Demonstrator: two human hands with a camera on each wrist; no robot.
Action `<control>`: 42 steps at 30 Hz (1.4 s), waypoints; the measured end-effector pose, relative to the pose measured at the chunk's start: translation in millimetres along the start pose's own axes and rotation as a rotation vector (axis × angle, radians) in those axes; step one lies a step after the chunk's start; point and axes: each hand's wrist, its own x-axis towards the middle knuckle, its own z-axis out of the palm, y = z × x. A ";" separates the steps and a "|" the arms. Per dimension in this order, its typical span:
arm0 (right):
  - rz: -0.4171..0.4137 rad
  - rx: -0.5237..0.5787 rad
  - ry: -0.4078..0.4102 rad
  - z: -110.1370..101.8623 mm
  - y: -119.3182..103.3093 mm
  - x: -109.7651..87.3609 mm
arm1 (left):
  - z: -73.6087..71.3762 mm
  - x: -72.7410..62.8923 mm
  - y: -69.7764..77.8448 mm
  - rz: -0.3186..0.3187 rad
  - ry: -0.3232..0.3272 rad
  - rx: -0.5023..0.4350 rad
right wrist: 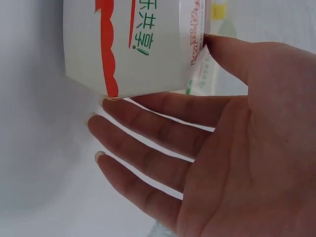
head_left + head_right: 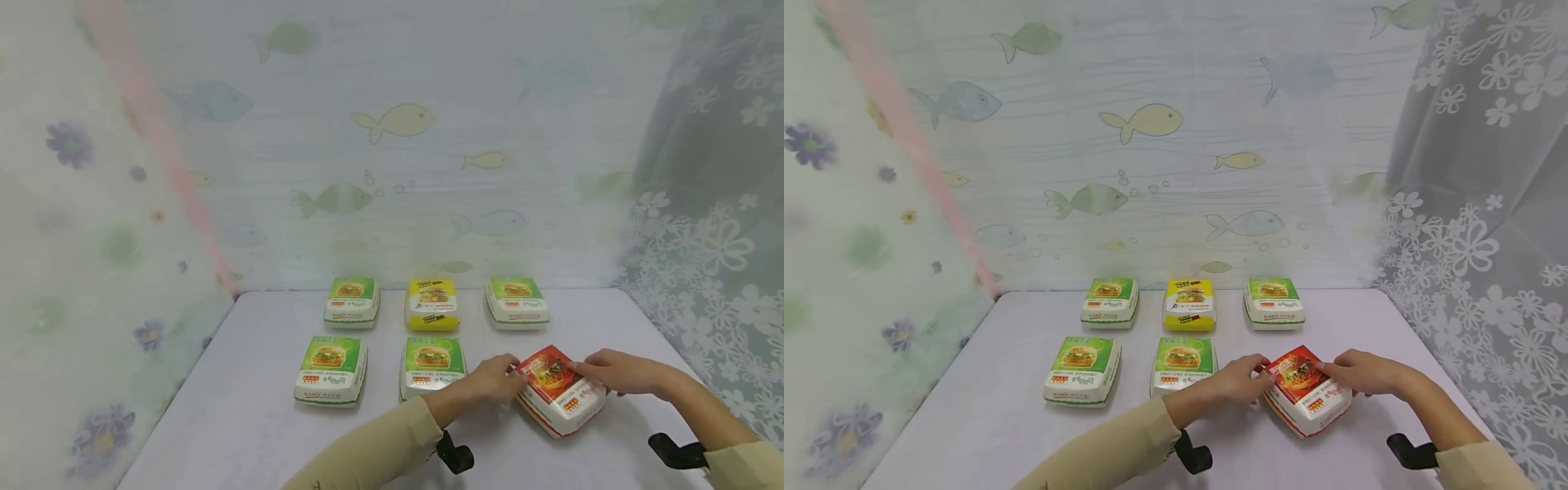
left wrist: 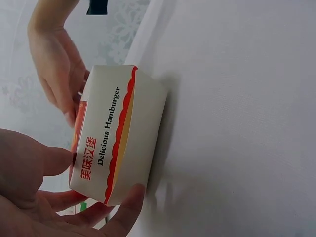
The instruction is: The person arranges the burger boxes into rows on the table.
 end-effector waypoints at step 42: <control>0.003 0.147 0.037 10.2 -11.6 11.3 | -1.5 31.1 9.8 -0.057 0.031 -0.208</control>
